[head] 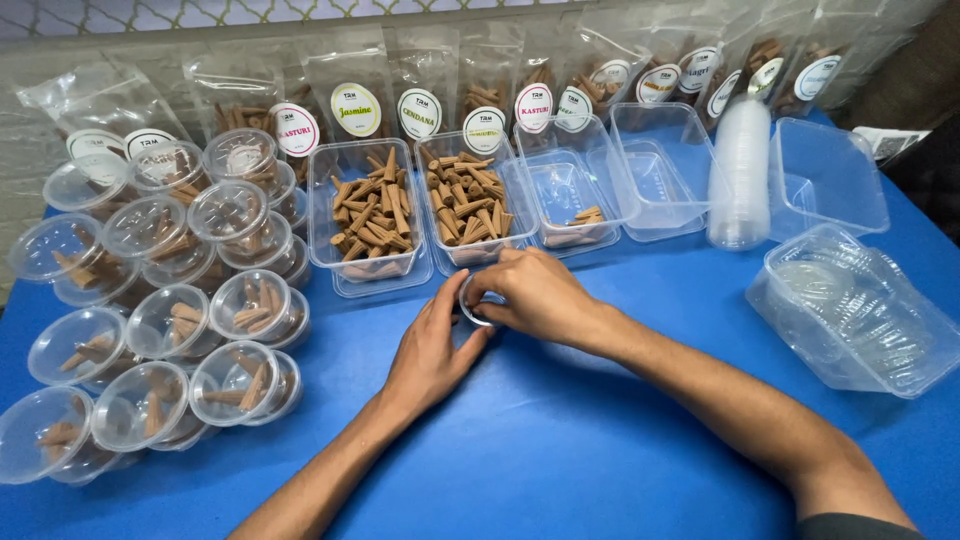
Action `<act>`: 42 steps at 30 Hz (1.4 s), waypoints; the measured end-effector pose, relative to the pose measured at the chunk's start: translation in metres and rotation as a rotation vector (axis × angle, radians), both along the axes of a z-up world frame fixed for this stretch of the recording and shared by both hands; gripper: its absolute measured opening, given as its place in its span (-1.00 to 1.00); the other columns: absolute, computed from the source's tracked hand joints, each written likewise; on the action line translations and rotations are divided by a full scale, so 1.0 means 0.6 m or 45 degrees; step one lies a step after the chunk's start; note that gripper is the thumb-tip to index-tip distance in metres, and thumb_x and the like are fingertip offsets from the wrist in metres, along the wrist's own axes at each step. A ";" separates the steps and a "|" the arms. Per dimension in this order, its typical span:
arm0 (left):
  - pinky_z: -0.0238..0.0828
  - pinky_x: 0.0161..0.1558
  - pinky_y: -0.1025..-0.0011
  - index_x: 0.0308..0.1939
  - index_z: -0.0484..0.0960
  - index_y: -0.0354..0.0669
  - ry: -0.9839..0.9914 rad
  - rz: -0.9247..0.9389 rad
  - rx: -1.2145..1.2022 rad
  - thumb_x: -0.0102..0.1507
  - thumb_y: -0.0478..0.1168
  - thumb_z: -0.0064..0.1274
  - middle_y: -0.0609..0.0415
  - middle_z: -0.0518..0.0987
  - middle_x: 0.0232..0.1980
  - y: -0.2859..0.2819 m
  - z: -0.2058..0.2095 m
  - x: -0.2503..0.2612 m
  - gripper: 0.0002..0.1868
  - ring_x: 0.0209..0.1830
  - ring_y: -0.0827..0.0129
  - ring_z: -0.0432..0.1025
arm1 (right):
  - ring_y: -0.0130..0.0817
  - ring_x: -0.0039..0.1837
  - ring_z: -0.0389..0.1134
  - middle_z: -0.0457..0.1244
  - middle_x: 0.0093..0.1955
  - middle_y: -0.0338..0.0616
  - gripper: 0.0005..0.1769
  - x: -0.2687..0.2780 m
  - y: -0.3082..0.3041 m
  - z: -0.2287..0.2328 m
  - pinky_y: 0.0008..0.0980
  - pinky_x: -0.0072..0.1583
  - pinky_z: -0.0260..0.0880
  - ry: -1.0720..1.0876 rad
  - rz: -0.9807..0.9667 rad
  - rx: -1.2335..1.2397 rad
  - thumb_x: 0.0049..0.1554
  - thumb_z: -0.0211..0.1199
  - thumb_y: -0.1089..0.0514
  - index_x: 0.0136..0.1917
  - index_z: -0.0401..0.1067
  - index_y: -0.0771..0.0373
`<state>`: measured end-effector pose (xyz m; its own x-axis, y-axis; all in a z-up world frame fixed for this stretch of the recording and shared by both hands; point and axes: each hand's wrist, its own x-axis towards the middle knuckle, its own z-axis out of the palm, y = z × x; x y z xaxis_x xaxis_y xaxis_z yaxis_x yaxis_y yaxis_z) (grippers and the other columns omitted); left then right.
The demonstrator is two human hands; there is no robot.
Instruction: The person is packaging small wooden sticks into clear plastic containers and sealing them with lids.
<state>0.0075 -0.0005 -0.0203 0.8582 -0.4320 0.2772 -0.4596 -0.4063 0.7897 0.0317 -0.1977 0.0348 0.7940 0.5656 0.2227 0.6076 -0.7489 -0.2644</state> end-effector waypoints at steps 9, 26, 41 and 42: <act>0.58 0.09 0.14 0.46 0.22 -0.30 0.006 -0.019 -0.023 0.22 -0.20 0.22 -0.27 0.53 0.28 -0.001 0.022 -0.004 -0.21 0.23 -0.15 0.45 | -0.08 -0.08 0.42 0.45 -0.14 -0.19 -0.85 0.006 -0.059 0.133 -0.14 0.01 0.44 -0.154 -0.166 0.181 0.05 0.38 0.21 -0.08 0.52 0.06; 0.60 0.09 0.14 0.45 0.21 -0.32 -0.034 -0.006 0.004 0.23 -0.18 0.22 -0.26 0.53 0.29 -0.003 0.015 -0.003 -0.22 0.24 -0.16 0.43 | -0.14 0.08 0.50 0.48 -0.09 -0.34 -0.87 0.175 -0.132 0.079 -0.11 0.13 0.49 0.507 -0.535 -0.703 -0.03 0.45 0.05 -0.16 0.65 -0.18; 0.58 0.12 0.16 0.46 0.19 -0.35 0.012 -0.026 0.019 0.24 -0.19 0.20 -0.27 0.52 0.30 -0.001 0.027 -0.004 -0.22 0.26 -0.14 0.42 | 0.11 0.03 0.45 0.44 -0.10 0.00 -0.85 0.108 -0.111 0.156 0.10 0.12 0.43 0.120 -0.356 -0.182 0.11 0.24 0.12 -0.10 0.59 0.15; 0.57 0.12 0.16 0.47 0.18 -0.35 0.020 -0.032 0.016 0.24 -0.19 0.19 -0.27 0.51 0.30 -0.002 0.027 -0.004 -0.21 0.27 -0.15 0.42 | 0.07 -0.01 0.44 0.41 -0.11 0.05 -0.88 0.090 -0.106 0.170 0.07 0.07 0.44 -0.067 -0.251 -0.022 0.14 0.25 0.17 -0.10 0.57 0.19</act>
